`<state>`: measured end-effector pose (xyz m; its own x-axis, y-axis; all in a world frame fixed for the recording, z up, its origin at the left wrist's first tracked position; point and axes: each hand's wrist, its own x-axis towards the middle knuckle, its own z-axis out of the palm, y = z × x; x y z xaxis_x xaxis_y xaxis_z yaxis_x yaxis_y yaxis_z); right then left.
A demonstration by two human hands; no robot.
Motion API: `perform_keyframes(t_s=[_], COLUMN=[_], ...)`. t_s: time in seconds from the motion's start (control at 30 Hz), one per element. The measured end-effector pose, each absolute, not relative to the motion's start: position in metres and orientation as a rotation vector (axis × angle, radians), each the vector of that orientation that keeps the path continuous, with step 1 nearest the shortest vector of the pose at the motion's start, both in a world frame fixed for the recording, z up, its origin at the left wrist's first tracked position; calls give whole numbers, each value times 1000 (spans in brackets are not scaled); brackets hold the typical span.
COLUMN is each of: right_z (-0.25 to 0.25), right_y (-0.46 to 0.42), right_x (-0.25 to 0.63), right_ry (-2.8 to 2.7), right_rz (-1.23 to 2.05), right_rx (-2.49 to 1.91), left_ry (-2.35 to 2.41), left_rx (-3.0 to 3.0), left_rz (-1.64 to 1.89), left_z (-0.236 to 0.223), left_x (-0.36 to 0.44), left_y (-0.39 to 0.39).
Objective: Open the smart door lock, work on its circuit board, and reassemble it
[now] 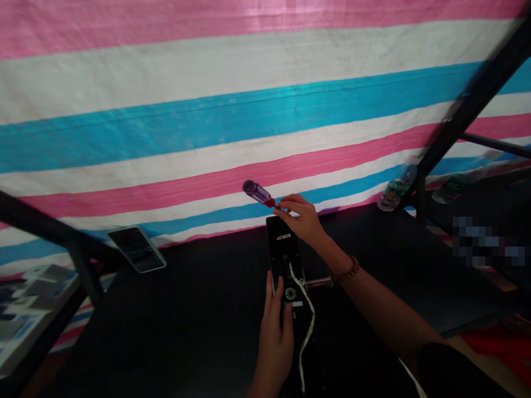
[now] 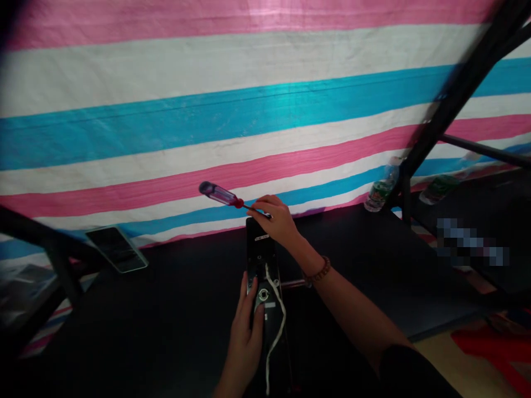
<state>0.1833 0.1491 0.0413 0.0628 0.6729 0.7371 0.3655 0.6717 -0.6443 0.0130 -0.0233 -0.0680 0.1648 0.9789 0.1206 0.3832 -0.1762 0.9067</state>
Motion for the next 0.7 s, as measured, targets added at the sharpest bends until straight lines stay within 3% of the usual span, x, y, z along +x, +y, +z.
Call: perform_keyframes(t_s=[0.47,0.7], right_z=[41,62], right_y=[157,160], right_x=[187,205], right_ry=[-1516,-1741], right_rz=[172,432], right_rx=[-883,-919], left_ry=[1311,1326], left_rx=[1620,1559], left_rz=[1004,1053], left_z=[-64,-69], left_x=[13,13], left_y=[-28,-27])
